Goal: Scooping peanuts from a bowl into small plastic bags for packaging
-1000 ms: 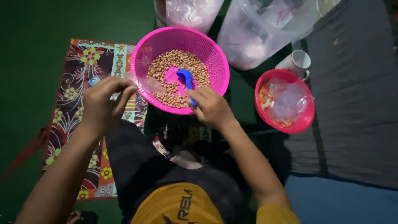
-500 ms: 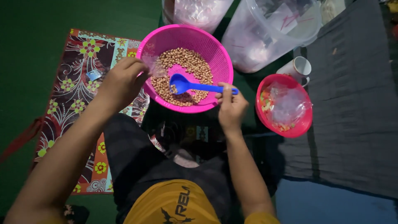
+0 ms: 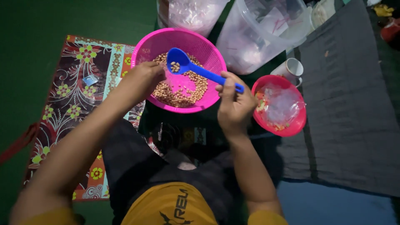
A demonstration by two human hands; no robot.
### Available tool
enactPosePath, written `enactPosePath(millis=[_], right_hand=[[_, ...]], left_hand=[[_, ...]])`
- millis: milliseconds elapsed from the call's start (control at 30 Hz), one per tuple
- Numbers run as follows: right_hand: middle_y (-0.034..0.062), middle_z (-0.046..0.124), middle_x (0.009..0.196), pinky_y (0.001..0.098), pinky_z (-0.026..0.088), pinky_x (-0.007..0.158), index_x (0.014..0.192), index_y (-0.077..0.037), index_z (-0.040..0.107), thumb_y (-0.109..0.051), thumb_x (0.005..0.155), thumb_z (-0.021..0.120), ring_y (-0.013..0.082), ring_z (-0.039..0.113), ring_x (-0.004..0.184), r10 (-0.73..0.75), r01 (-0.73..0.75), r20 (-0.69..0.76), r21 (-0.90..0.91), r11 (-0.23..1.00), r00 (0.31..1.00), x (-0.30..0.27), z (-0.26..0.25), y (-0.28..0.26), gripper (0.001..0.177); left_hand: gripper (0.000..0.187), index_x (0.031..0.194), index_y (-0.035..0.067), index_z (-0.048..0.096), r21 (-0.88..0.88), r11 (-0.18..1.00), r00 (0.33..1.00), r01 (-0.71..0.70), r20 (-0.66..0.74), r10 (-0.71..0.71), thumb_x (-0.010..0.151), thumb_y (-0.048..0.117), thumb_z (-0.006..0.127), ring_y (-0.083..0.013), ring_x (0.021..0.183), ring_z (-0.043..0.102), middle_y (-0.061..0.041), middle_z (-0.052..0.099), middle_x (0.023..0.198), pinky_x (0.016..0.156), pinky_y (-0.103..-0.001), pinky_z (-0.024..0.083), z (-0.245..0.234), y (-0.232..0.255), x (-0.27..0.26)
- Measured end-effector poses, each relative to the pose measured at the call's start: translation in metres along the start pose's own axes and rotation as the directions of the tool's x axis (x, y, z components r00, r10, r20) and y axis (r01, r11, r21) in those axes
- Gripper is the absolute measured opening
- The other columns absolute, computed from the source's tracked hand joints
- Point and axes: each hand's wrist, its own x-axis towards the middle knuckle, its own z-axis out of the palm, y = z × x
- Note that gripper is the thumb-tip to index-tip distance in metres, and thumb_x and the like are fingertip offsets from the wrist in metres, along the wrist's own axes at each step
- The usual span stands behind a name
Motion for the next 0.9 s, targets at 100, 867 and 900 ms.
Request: enactPosePath(millis=[100,867,900], right_hand=[[0.0137,0.066,0.069,0.0246,0.053,0.052,0.094,-0.001,0.069,-0.012,0.090,0.054,0.0181,0.066,0.059,-0.127,0.130,0.055,-0.052,0.990,0.990,0.004,0.006,-0.011,0.018],[0.0146,0.067,0.082,0.0370,0.051,0.058,0.096,0.001,0.067,-0.010,0.090,0.057,0.0343,0.063,0.064,-0.485,0.508,0.234,-0.047,0.860,0.843,0.006,0.003,-0.002,0.016],[0.0152,0.067,0.083,0.0375,0.051,0.058,0.096,0.002,0.066,-0.009,0.090,0.056,0.0351,0.063,0.064,-0.495,0.518,0.240,-0.041,0.854,0.835,0.005,0.002,0.000,0.016]], left_hand=[[0.010,0.092,0.005,0.062,0.036,0.999,1.000,-0.024,-0.006,0.024,0.082,0.006,0.061,-0.0367,0.075,0.063,-0.015,0.062,0.079,0.064,-0.039,0.051,0.004,0.003,0.004],[0.005,0.084,0.011,0.065,0.073,0.996,0.998,0.056,0.035,-0.058,0.082,0.013,0.062,-0.0339,0.073,0.064,-0.012,0.062,0.074,0.060,-0.040,0.053,0.022,-0.003,0.007],[0.005,0.084,0.011,0.065,0.075,0.996,0.998,0.058,0.032,-0.060,0.081,0.014,0.063,-0.0339,0.074,0.064,-0.012,0.062,0.074,0.059,-0.040,0.053,0.023,-0.004,0.007]])
